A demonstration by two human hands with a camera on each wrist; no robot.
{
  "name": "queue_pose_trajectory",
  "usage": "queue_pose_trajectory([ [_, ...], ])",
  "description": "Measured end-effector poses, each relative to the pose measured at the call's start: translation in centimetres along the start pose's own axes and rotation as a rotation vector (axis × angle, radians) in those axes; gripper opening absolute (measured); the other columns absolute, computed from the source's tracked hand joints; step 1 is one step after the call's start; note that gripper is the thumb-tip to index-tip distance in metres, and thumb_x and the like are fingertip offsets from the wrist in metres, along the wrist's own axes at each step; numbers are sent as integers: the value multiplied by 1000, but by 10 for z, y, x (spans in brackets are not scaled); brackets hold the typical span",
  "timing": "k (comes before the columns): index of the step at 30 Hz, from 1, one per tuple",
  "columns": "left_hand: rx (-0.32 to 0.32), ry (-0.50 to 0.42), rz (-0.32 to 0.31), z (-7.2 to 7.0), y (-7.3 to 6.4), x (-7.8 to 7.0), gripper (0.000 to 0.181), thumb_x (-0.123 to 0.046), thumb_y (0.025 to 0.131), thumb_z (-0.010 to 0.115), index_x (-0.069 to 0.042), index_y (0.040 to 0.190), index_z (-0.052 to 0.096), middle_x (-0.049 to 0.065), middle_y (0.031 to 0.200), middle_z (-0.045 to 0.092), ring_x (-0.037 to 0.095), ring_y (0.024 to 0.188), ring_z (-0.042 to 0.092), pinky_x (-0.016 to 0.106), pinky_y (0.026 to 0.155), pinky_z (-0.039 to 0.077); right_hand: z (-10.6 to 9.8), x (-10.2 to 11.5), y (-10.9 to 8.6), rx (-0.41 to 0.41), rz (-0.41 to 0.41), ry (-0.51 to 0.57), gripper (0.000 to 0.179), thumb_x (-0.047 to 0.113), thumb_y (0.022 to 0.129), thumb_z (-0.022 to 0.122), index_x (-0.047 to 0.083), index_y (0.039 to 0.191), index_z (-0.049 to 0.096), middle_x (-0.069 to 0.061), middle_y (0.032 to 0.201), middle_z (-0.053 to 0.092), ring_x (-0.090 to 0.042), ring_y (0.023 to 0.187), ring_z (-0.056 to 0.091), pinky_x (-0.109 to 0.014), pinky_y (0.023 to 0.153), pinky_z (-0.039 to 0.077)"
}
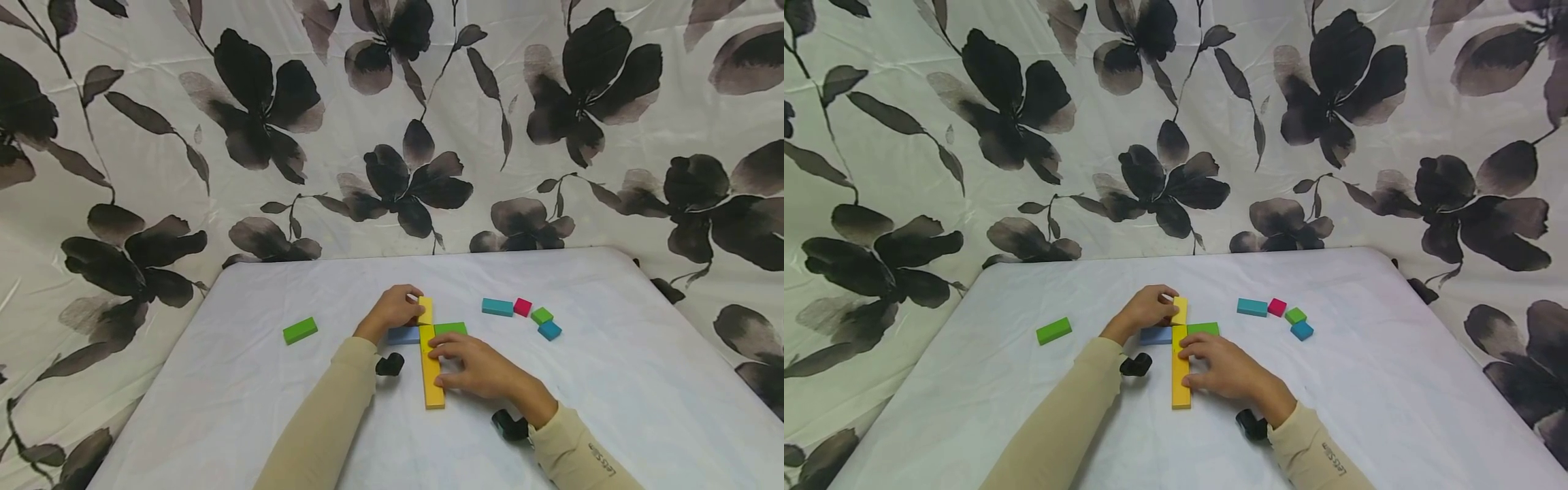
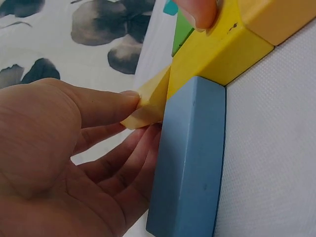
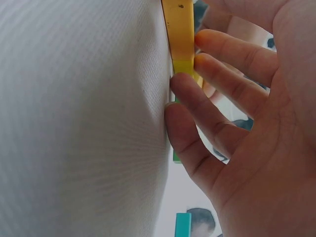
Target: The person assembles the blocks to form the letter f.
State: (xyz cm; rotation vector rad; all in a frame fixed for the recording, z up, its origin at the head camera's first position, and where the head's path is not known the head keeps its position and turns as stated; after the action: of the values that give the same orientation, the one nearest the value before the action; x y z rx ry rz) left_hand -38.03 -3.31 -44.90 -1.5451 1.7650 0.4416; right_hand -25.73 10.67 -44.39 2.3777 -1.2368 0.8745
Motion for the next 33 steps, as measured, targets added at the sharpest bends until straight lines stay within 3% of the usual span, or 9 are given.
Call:
queue_pose_trajectory([
  [17,-24,16,-4,-1,-2,4,37,-17,93,71,-7,129,66,8,103,68,16,75,65,30,71,55,0,1,1,-2,2,-20,39,35,88,78,18,123,71,4,140,55,-23,133,46,-51,111,37],
  [33,-19,60,-20,0,1,4,38,-22,92,72,-8,127,68,5,99,66,17,77,63,32,76,54,0,0,1,-12,4,-21,38,35,88,78,19,122,71,3,139,55,-24,132,46,-52,110,38],
])
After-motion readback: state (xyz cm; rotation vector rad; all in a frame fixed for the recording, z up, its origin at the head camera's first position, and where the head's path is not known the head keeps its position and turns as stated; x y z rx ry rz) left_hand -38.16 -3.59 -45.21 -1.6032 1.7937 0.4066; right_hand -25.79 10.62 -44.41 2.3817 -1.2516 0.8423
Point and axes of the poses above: each hand's wrist, its own y-axis towards the middle knuckle, its own z-axis out of the palm, x = y × z, the point moved 7 cm from there along y, towards the middle knuckle
